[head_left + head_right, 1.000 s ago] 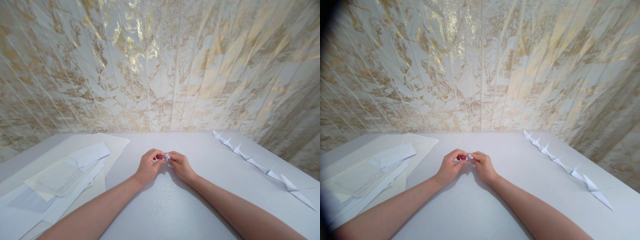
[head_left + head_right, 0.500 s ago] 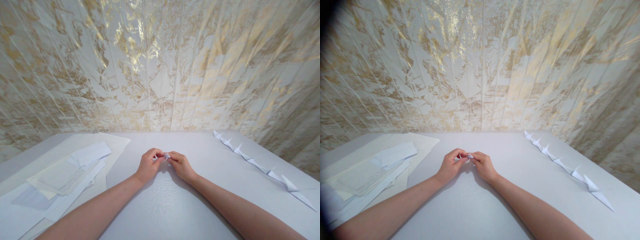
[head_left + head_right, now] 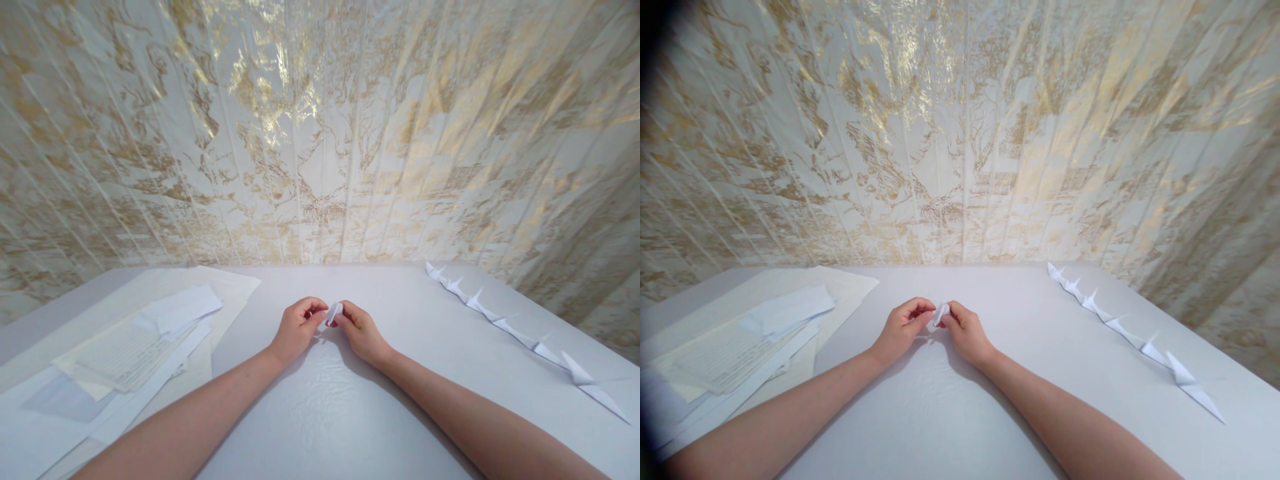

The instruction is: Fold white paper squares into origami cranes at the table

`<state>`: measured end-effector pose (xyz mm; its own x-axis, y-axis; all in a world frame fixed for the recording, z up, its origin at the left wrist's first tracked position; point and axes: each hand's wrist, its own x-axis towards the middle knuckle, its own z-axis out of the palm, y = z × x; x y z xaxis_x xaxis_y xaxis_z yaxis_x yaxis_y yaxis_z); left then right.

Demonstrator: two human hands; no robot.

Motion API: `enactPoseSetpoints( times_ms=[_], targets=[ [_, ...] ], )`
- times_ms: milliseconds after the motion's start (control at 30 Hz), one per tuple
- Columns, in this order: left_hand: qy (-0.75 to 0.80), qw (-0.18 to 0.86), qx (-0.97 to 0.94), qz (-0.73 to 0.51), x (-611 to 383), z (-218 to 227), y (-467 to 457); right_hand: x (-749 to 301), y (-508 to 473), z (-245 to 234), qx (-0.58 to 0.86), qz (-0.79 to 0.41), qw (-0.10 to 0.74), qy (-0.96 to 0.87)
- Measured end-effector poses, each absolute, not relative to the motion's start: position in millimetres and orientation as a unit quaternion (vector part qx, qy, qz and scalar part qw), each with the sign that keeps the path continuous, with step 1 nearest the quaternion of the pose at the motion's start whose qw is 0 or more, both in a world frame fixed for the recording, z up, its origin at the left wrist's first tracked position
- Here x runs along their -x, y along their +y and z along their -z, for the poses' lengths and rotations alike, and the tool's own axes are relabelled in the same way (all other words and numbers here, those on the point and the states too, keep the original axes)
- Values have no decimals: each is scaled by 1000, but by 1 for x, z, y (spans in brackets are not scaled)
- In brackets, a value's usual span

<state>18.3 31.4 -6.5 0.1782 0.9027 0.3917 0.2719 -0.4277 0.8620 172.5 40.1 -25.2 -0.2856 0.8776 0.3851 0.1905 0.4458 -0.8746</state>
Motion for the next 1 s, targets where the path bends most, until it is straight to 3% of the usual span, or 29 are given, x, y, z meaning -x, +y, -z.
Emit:
enactPoseSetpoints(
  times_ms=[167,433,800,1000],
  targets=[
    [413,372,-693,-459,-20,6,30,-173,41,26,365,-388,455,-713],
    [444,327,-700,-454,-20,5,30,-172,42,26,394,-338,446,-728],
    [418,325,-715,-457,-21,7,31,-169,38,30,447,-285,521,-668],
    [430,313,-714,-456,-21,11,32,-169,38,28,408,-296,518,-691]
  ],
)
